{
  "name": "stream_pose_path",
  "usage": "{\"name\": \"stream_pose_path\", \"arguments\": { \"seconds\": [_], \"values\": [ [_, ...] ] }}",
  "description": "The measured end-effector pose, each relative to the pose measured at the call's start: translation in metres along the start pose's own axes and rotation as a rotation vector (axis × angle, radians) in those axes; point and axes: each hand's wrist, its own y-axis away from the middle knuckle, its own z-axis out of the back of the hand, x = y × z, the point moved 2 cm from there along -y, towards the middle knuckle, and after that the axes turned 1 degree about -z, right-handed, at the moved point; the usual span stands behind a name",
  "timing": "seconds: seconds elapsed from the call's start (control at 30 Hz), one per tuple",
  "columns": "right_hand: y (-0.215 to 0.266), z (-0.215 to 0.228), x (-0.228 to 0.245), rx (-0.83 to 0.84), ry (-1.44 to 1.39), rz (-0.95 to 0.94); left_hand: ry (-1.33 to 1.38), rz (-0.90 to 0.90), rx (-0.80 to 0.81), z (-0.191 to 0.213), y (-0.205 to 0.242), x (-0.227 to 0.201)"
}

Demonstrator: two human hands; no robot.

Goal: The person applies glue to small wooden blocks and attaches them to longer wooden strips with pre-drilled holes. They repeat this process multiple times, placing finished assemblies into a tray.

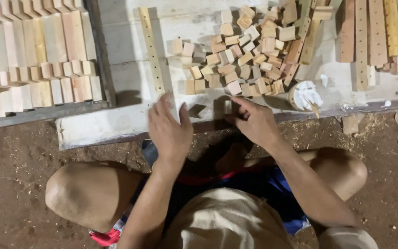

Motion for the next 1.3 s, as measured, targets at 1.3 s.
{"name": "stream_pose_path", "arguments": {
  "seconds": [1.3],
  "values": [
    [0.006,-0.003,0.016,-0.134,0.08,0.319,1.221,0.506,0.715,0.015,0.003,0.005]
  ]
}}
